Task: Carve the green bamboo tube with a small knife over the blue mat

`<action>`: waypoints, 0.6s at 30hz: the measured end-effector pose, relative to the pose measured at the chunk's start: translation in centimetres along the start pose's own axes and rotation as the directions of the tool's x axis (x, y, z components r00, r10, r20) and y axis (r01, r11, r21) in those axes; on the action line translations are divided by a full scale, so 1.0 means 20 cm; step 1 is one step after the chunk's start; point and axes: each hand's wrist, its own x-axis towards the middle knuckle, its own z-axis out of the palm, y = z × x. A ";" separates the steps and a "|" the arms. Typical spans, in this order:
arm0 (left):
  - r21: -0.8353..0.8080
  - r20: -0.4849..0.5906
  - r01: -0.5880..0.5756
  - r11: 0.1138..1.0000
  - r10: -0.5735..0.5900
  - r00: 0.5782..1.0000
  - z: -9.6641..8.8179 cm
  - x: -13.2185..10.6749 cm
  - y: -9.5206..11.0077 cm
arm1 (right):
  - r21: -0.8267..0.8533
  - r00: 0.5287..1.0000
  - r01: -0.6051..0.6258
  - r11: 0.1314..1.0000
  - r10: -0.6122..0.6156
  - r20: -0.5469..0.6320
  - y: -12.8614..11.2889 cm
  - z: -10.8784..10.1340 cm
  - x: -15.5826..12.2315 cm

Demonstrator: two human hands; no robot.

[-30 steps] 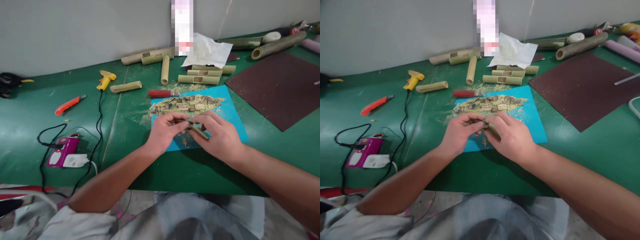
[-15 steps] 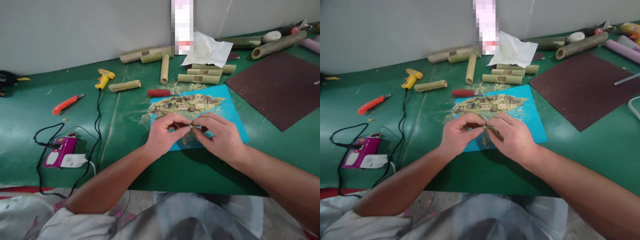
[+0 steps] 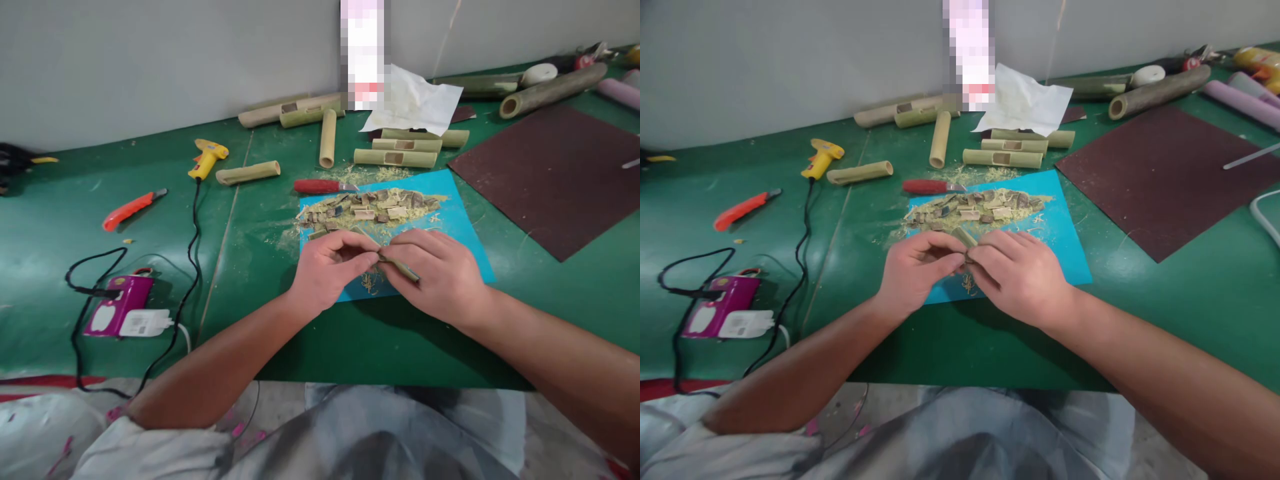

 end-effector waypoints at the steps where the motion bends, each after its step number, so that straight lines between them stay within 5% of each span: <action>1: 0.004 -0.017 -0.009 1.000 0.009 1.000 0.00 0.00 0.00 | 0.041 0.999 -0.041 0.998 0.041 0.008 0.00 0.00 0.00; 5: 0.074 -0.056 -0.057 0.996 0.061 0.997 0.01 -0.01 -0.01 | 0.163 0.985 -0.169 0.972 0.161 0.064 0.00 0.01 0.00; 10: 0.146 -0.048 -0.106 0.984 0.114 0.992 0.01 -0.02 0.00 | 0.192 0.984 -0.174 0.966 0.163 0.072 0.01 0.02 0.00; 18: 0.078 0.044 -0.079 0.994 0.076 0.996 -0.02 -0.02 -0.01 | -0.100 0.988 0.146 0.984 -0.150 -0.038 0.03 -0.03 0.01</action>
